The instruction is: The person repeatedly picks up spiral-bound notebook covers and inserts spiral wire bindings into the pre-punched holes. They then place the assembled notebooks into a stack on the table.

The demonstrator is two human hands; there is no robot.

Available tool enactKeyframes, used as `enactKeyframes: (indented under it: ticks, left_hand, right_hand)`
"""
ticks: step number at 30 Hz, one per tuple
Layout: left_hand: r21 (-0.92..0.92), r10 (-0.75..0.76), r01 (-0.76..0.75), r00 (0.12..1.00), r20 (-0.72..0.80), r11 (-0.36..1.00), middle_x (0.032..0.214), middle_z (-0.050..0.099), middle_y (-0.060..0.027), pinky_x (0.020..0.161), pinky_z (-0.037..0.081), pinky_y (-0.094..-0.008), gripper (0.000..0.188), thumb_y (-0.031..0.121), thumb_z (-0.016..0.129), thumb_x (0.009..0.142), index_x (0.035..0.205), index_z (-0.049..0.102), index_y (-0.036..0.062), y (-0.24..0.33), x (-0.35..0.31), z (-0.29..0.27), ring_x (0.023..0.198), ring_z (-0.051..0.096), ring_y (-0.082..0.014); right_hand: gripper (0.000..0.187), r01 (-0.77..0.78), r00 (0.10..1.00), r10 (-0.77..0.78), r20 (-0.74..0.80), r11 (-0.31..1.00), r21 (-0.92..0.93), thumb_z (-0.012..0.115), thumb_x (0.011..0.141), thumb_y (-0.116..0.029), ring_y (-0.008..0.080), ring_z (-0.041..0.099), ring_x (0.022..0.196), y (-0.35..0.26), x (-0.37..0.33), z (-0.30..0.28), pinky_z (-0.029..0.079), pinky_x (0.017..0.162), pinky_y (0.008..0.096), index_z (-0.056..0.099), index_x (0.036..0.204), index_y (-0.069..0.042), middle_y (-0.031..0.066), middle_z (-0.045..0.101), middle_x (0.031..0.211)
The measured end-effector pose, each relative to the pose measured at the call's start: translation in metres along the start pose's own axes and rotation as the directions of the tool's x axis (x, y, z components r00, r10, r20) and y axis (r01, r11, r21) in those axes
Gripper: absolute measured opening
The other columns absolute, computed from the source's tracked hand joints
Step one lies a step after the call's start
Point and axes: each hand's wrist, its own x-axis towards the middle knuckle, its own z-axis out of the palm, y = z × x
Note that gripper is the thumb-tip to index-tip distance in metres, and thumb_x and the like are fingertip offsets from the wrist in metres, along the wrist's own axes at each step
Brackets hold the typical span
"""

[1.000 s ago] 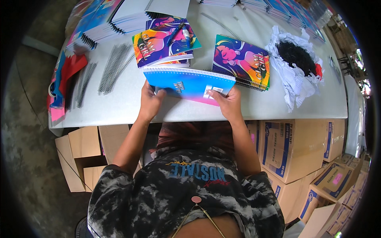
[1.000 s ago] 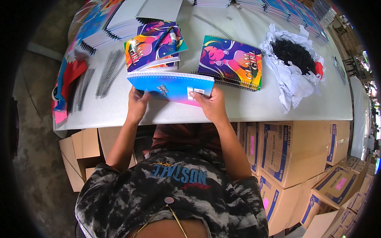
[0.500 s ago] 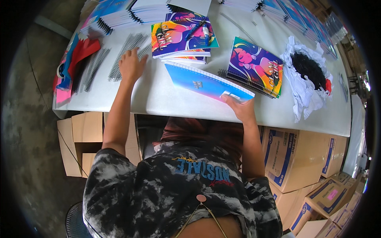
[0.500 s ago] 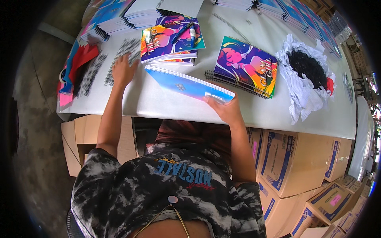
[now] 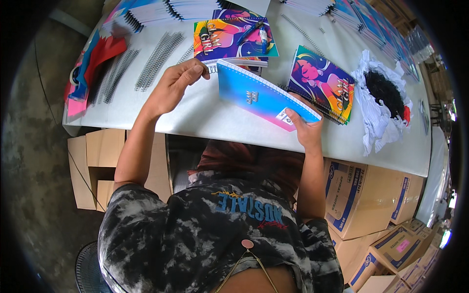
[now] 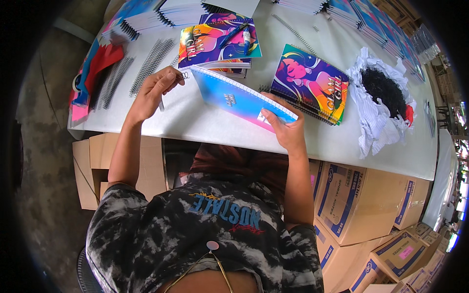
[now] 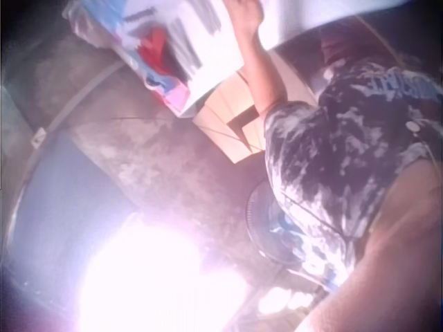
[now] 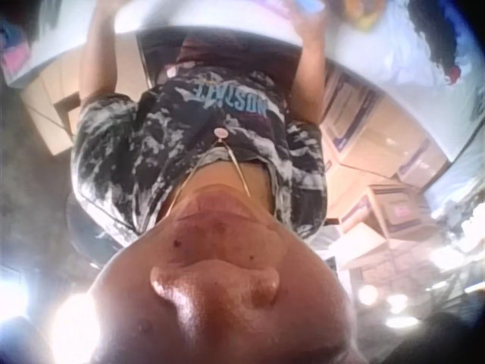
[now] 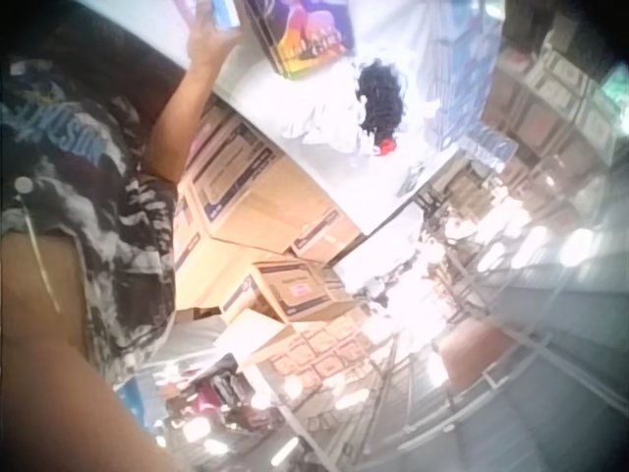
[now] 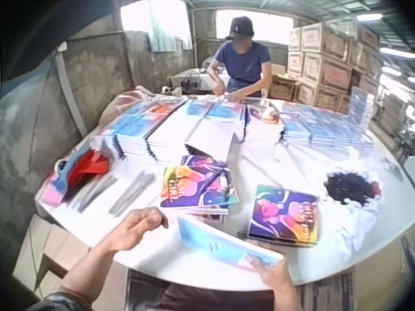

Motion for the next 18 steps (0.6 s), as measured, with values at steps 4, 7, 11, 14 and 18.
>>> enactKeyframes:
  ticks: [4, 7, 11, 14, 18]
  left_hand:
    - [-0.011, -0.014, 0.013, 0.997, -0.076, 1.0, 0.068, 0.044, 0.0018, 0.057, 0.03, -0.0208, 0.031, 0.031, 0.045, 0.094, 0.086, 0.055, 0.0024, -0.009, 0.002, 0.009, 0.063, 0.032, -0.0057]
    - [0.045, -0.046, 0.048, 0.997, -0.06, 0.998, 0.068, 0.045, 0.0017, 0.057, 0.031, -0.0201, 0.029, 0.03, 0.048, 0.093, 0.086, 0.054, 0.0025, -0.008, 0.005, 0.01, 0.061, 0.032, -0.006]
    - [0.03, -0.09, 0.093, 0.991, -0.099, 0.995, 0.069, 0.049, 0.001, 0.056, 0.032, -0.0183, 0.025, 0.027, 0.05, 0.093, 0.085, 0.054, 0.0027, -0.007, 0.009, 0.009, 0.06, 0.035, -0.0052]
    - [-0.111, -0.091, 0.083, 0.993, -0.069, 0.99, 0.074, 0.053, 0.0, 0.055, 0.031, -0.0175, 0.021, 0.023, 0.053, 0.091, 0.084, 0.054, 0.0038, -0.004, 0.015, 0.006, 0.062, 0.038, -0.0043]
    - [0.039, 0.25, -0.251, 0.968, 0.039, 0.967, 0.088, 0.056, -0.0022, 0.061, 0.038, -0.0189, 0.017, 0.022, 0.055, 0.089, 0.086, 0.054, 0.0051, 0.0, 0.024, -0.012, 0.071, 0.046, -0.0055]
  right_hand:
    - [0.026, 0.005, 1.0, -0.005, -0.003, 1.0, -0.002, 0.062, 0.081, 0.0, 0.0049, 0.054, 0.075, 0.003, -0.001, -0.001, 0.044, 0.065, 0.0179, 0.061, 0.107, 0.003, 0.0065, 0.065, 0.096]
    - [0.025, 0.046, 0.999, -0.045, 0.011, 0.998, -0.052, 0.062, 0.08, 0.001, 0.005, 0.054, 0.074, 0.001, 0.0, -0.001, 0.043, 0.064, 0.018, 0.062, 0.105, 0.003, 0.0072, 0.066, 0.096]
    - [0.023, 0.085, 0.996, -0.086, -0.001, 0.991, -0.104, 0.062, 0.08, 0.002, 0.0071, 0.056, 0.076, -0.002, 0.001, 0.001, 0.046, 0.067, 0.0197, 0.063, 0.103, 0.004, 0.0093, 0.066, 0.096]
    - [0.023, 0.166, 0.986, -0.165, 0.032, 0.985, -0.042, 0.062, 0.08, 0.002, 0.0092, 0.059, 0.08, -0.003, 0.001, 0.002, 0.047, 0.071, 0.0217, 0.062, 0.103, 0.004, 0.0106, 0.066, 0.097]
    - [0.022, 0.1, 0.993, -0.097, 0.071, 0.994, -0.04, 0.062, 0.08, 0.002, 0.011, 0.06, 0.081, -0.007, 0.002, -0.001, 0.048, 0.074, 0.0237, 0.062, 0.102, 0.005, 0.0112, 0.066, 0.096]
